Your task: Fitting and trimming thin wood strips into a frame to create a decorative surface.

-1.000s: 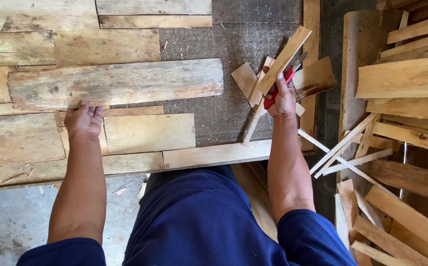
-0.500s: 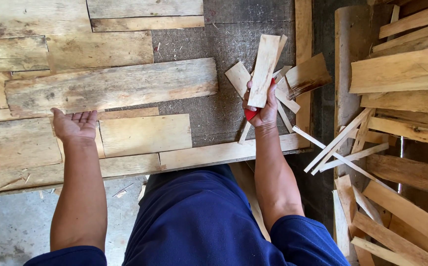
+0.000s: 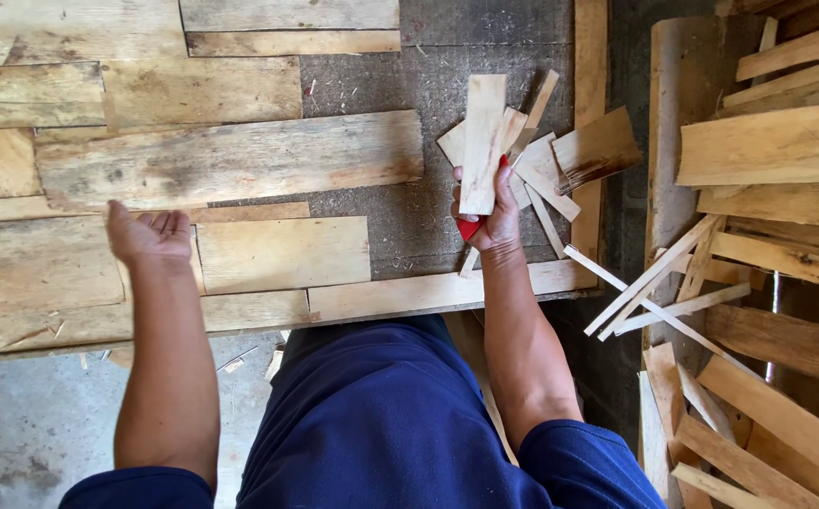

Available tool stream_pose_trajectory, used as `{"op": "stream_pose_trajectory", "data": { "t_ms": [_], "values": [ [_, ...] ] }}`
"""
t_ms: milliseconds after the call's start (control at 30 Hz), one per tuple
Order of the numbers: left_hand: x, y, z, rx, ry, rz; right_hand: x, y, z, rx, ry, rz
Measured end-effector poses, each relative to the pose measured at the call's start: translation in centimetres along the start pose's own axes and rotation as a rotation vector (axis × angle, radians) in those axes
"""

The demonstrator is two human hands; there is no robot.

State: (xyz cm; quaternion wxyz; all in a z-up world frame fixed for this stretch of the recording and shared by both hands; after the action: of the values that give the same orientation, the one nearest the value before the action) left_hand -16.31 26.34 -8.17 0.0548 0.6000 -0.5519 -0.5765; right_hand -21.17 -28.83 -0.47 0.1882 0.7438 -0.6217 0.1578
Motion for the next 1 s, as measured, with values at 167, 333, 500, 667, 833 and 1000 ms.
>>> {"op": "stream_pose_trajectory", "data": {
  "t_ms": [167,333,500,667,833,1000],
  "values": [
    [5.5,9.0,-10.0,0.421,-0.422,-0.161,-4.0,-0.3,-1.3,0.011,0.104,-0.141],
    [13.2,17.8,-20.6,0.857,-0.776,0.032,-8.5,-0.5,-3.0,-0.023,0.09,-0.289],
    [14.9,19.5,-23.4,0.781,-0.823,0.095,-9.9,-0.2,-3.2,0.018,0.052,-0.306],
    [17.7,14.7,-23.6,0.726,-0.912,-0.039,-10.8,0.8,3.2,-0.196,0.206,-0.274],
    [20.0,11.3,-24.5,0.719,-1.034,-0.152,-10.1,2.0,4.3,-0.481,0.582,-0.289],
    [21.3,9.5,-25.5,0.723,-1.155,-0.324,-10.3,1.2,3.8,-0.501,0.792,-0.209]
  ]
}}
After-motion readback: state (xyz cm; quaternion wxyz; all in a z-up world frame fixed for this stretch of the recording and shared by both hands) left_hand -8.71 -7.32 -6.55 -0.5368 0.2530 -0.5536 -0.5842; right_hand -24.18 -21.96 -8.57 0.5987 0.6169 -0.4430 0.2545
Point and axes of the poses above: each hand's wrist, its own y-axis away from the middle knuckle, its own z-axis out of the back of the hand, x = y × z, the point moved 5 cm from there along -y, towards the middle knuckle, and after that the axes turned 14 degrees about x, right-handed, at the moved point
